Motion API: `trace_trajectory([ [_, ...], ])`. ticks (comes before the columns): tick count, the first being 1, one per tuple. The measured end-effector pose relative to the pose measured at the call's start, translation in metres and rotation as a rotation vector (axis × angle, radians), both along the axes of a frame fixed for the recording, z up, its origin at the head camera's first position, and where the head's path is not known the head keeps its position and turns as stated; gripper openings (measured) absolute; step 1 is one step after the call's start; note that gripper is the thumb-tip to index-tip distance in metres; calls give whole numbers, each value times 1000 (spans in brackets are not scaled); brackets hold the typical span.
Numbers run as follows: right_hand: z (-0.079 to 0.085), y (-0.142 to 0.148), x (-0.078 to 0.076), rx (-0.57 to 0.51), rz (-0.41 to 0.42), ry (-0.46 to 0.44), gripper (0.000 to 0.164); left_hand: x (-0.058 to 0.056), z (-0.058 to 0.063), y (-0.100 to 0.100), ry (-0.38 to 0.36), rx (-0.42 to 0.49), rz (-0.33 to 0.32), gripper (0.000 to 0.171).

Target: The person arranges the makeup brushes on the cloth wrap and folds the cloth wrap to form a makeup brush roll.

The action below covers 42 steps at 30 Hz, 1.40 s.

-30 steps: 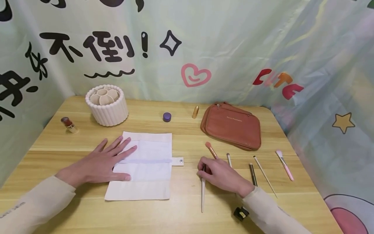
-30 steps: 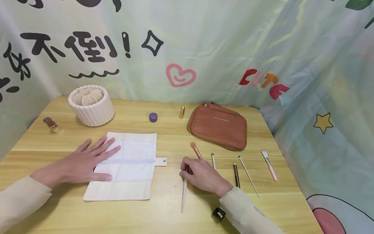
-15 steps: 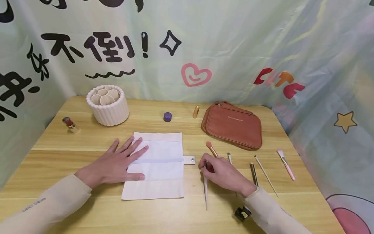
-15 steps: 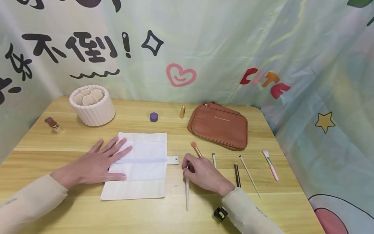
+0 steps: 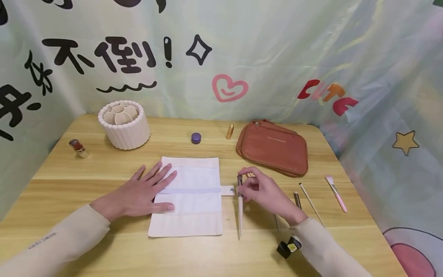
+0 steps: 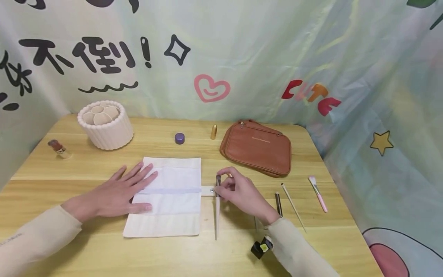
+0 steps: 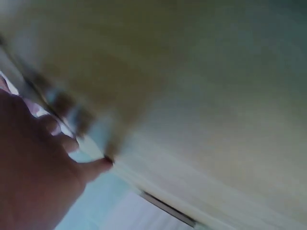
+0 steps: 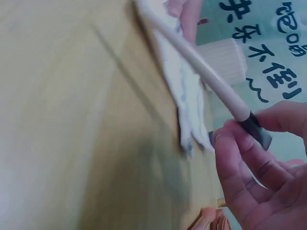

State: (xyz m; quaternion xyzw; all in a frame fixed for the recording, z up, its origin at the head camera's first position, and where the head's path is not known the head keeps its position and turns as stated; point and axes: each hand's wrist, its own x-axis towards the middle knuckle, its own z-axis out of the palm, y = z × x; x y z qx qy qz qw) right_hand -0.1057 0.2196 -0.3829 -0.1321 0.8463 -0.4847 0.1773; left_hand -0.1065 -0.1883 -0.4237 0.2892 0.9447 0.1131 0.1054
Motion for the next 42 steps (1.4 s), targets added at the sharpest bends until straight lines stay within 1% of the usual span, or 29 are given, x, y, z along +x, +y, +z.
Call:
trace_trajectory([
  [3, 4, -7, -6, -77, -18, -73, 46, -4, 5, -9, -15, 23, -21, 99],
  [5, 6, -12, -10, -135, -26, -117, 44, -7, 7, -15, -19, 23, -39, 101],
  [11, 8, -30, -23, -307, -50, -230, 41, -14, 7, -28, -43, 14, -100, 113],
  [13, 9, -38, -29, -353, -64, -254, 37, -15, 6, -31, -44, 14, -112, 116],
  [18, 13, -55, -43, -444, -91, -314, 26, -14, 6, -31, -17, 12, -134, 120],
  [22, 12, -70, -55, -501, -105, -347, 28, -13, 5, -31, -6, 11, -133, 123],
  [24, 11, -79, -62, -524, -116, -356, 32, -13, 4, -31, -4, 9, -129, 124],
  [27, 8, -93, -71, -552, -140, -371, 41, -12, 2, -32, -1, 4, -122, 124],
  [31, 3, -113, -80, -579, -167, -383, 47, -13, -1, -32, -1, -3, -120, 124],
  [35, -5, -133, -85, -599, -184, -378, 40, -13, -2, -30, -10, 1, -123, 124],
  [38, -10, -146, -89, -586, -197, -363, 35, -14, -2, -30, -13, 3, -120, 125],
  [42, -15, -166, -98, -562, -185, -345, 36, -14, -1, -32, -17, 4, -105, 129],
])
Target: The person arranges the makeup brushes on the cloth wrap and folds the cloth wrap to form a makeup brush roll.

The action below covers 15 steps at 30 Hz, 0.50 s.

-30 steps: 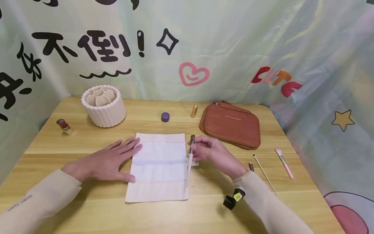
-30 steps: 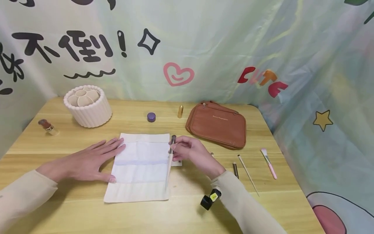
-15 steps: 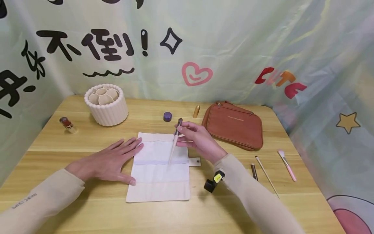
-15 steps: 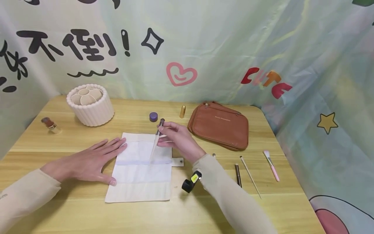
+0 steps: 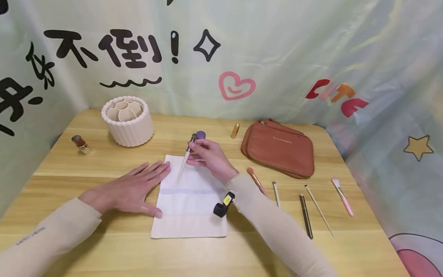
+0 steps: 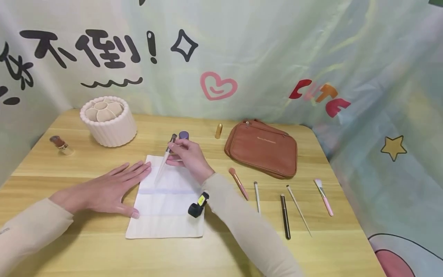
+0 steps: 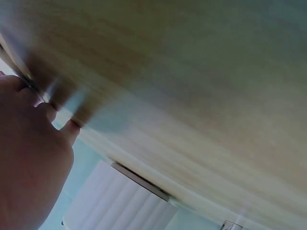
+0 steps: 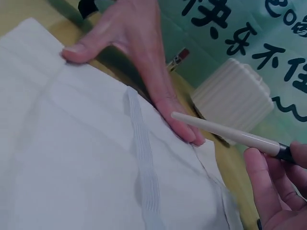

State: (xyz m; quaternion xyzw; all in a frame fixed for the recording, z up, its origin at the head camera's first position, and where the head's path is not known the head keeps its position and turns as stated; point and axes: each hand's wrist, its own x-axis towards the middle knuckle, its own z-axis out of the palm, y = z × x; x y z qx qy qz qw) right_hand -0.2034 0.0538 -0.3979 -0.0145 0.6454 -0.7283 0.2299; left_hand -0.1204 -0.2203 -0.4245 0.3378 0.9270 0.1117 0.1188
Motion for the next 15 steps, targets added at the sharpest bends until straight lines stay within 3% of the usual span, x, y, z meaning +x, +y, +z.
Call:
trace_trajectory([
  [8, -6, -31, -10, 48, 14, 24, 32, 1, 4, -2, -4, -3, 3, 128],
  [15, -13, -37, -5, 90, 32, 16, 29, 2, 3, -1, -4, -6, -4, 127],
])
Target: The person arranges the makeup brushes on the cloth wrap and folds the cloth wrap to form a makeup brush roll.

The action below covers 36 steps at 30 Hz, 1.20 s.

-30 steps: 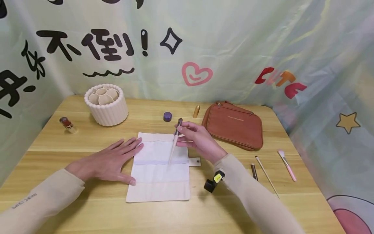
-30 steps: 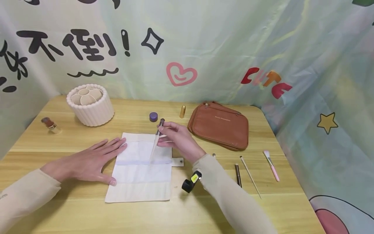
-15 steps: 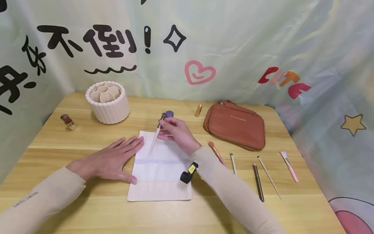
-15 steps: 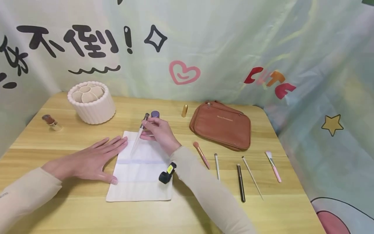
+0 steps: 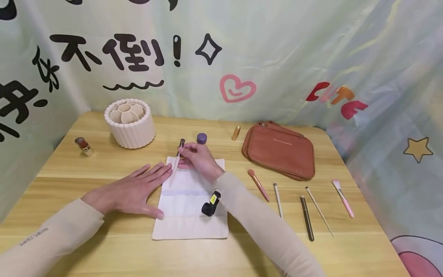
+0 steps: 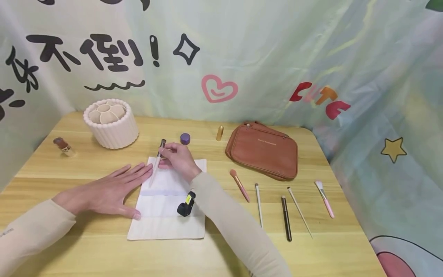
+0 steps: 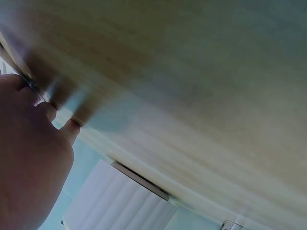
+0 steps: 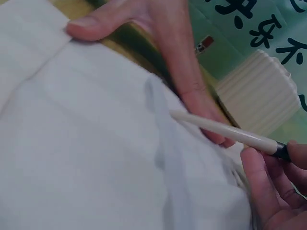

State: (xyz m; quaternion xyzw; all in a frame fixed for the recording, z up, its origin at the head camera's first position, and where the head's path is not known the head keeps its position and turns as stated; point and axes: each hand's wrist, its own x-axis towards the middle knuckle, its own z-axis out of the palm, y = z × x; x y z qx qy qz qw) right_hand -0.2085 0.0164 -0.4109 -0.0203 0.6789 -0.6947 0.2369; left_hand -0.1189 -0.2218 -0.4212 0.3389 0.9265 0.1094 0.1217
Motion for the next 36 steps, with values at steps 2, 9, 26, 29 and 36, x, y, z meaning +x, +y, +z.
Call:
trace_trajectory([
  [2, -2, 1, 2, 14, 19, -5, 29, 0, 0, 0, 3, 0, 1, 127],
  [9, -5, 5, 11, 57, 122, -9, 26, 1, -2, -1, 1, -9, 1, 127],
  [26, -2, 23, 25, 267, 366, 36, 19, 1, -2, 1, -10, 1, 2, 126],
  [29, -1, 25, 25, 300, 406, 44, 17, 1, -1, 2, -18, 2, 3, 126],
  [36, 0, 24, 29, 395, 426, 117, 20, 0, 0, 3, -16, -4, 3, 126],
])
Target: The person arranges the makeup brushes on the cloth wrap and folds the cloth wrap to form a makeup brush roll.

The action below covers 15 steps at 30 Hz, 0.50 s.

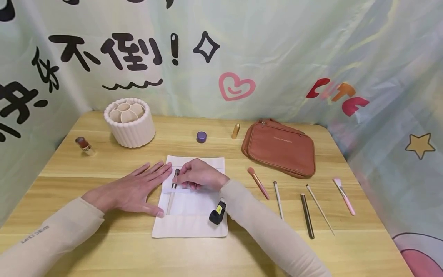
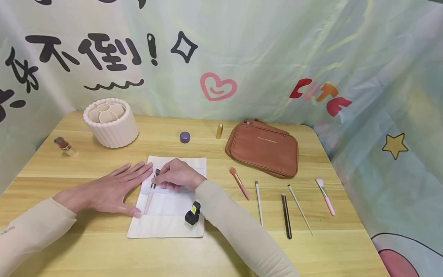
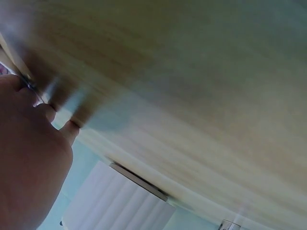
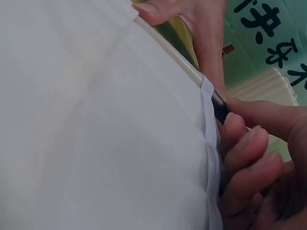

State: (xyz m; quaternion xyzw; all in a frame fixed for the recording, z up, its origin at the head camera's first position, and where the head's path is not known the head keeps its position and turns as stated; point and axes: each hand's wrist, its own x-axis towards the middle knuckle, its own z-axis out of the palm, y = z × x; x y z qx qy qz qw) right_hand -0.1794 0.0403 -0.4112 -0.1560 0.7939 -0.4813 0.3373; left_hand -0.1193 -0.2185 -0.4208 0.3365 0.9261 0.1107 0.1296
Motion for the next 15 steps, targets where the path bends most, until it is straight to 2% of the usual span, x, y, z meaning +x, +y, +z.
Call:
trace_trajectory([
  [7, -1, -9, 2, 106, -103, 115, 18, -1, 1, 0, -9, -3, 3, 126],
  [15, -6, -15, 2, 50, -121, 76, 11, 1, 2, 0, -22, 3, 11, 126],
])
